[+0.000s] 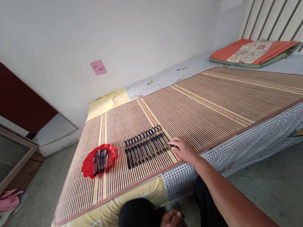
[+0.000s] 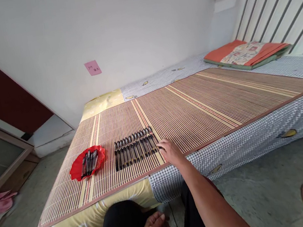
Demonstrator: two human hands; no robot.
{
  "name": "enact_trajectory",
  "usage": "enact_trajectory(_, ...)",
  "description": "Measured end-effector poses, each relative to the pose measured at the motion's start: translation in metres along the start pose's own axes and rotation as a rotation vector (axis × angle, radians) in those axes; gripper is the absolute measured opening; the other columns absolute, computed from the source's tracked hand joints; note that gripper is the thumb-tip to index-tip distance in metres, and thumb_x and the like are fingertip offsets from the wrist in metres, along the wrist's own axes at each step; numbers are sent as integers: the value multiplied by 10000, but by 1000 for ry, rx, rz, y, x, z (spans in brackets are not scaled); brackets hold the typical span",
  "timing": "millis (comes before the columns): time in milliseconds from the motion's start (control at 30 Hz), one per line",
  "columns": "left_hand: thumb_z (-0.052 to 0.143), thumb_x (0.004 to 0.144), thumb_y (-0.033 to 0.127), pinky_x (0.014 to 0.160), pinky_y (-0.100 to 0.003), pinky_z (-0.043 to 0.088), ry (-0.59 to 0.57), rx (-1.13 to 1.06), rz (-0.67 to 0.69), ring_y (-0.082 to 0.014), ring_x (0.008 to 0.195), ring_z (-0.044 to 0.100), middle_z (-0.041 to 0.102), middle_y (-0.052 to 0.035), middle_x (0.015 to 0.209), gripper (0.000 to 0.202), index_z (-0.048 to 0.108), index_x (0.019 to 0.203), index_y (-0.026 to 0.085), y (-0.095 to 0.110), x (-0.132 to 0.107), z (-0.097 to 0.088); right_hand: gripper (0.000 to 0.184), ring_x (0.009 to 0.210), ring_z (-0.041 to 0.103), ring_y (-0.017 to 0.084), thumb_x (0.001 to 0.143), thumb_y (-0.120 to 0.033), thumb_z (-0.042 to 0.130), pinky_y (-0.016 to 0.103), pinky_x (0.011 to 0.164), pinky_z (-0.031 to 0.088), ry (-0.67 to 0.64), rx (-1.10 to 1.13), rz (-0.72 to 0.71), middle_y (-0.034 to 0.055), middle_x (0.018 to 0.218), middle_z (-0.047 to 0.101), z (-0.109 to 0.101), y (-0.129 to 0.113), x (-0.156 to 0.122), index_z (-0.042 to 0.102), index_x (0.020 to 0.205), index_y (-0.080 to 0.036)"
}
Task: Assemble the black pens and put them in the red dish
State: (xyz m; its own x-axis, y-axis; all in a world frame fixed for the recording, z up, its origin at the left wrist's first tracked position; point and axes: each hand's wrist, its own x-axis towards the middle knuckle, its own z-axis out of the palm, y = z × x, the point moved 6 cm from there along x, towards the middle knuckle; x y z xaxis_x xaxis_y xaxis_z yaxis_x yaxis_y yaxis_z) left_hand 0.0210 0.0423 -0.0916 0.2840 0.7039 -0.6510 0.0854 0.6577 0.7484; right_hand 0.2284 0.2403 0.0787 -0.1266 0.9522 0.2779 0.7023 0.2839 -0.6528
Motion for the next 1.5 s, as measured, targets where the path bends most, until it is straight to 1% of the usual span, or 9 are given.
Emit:
enact_trajectory(67, 700, 494, 833, 479, -266, 237, 3, 1, -3, -130, 443, 550, 659, 5, 582, 671, 535, 743, 233, 0, 1, 0, 354, 1122, 661, 262, 973, -185, 533, 402, 940, 572, -1, 11, 8, 117, 1227, 658, -1, -1, 0, 728, 1265, -226)
enact_trajectory(133, 699, 486, 839, 479, -266, 239, 2, 4, -5, -129, 442, 545, 652, 7, 576, 678, 529, 739, 234, 1, 0, 0, 353, 1100, 661, 254, 968, -171, 538, 387, 935, 564, -9, 10, 7, 111, 1187, 650, -1, -2, 1, 727, 1262, -223)
enact_trajectory(300, 707, 497, 829, 490, -268, 254, -14, 16, -4, -137, 460, 558, 657, -3, 598, 680, 569, 771, 222, 6, -4, 1, 316, 1089, 659, 254, 968, -142, 522, 384, 926, 551, -37, -1, 21, 112, 1174, 648, 1, -2, 1, 747, 1180, -207)
enact_trajectory(467, 705, 507, 820, 496, -271, 257, -10, 24, -1, -138, 454, 549, 649, 1, 596, 655, 532, 740, 234, 8, -6, 2, 281, 1024, 667, 234, 945, -119, 548, 361, 880, 550, -34, 18, 22, 92, 1139, 651, 1, -1, 1, 748, 1117, -214)
enact_trajectory(600, 699, 505, 825, 501, -267, 258, -13, 27, 0, -137, 457, 548, 648, 7, 590, 660, 525, 739, 234, 8, -6, 3, 267, 1014, 669, 231, 941, -107, 552, 354, 880, 546, -40, 28, 33, 97, 1133, 649, 1, -2, 1, 743, 1105, -195)
enact_trajectory(733, 697, 517, 821, 496, -264, 249, -17, 24, -1, -133, 459, 546, 650, 6, 591, 663, 561, 766, 223, 9, -7, 3, 264, 1001, 674, 231, 947, -106, 543, 352, 866, 548, -49, 32, 45, 104, 1141, 649, 1, -4, 1, 740, 1102, -188)
enact_trajectory(1233, 701, 537, 799, 505, -276, 232, -1, 15, 6, -142, 471, 556, 660, -29, 624, 643, 554, 769, 218, 9, -9, 2, 265, 1019, 666, 215, 922, -67, 550, 344, 912, 532, -12, 43, -22, 88, 1096, 657, 0, -3, 2, 749, 1043, -192)
enact_trajectory(1367, 710, 540, 792, 505, -272, 241, -12, 14, 1, -140, 468, 560, 665, -20, 618, 637, 561, 770, 217, 10, -9, 3, 265, 995, 666, 216, 924, -84, 544, 352, 891, 541, -15, 56, -16, 88, 1110, 650, 0, -3, 1, 742, 1058, -198)
enact_trajectory(1500, 710, 547, 793, 499, -267, 242, -15, 11, 2, -136, 464, 558, 671, -6, 610, 634, 571, 775, 219, 10, -9, 2, 272, 953, 672, 215, 944, -154, 544, 348, 845, 556, 12, 74, 35, 100, 1151, 640, -4, -2, 0, 716, 1148, -205)
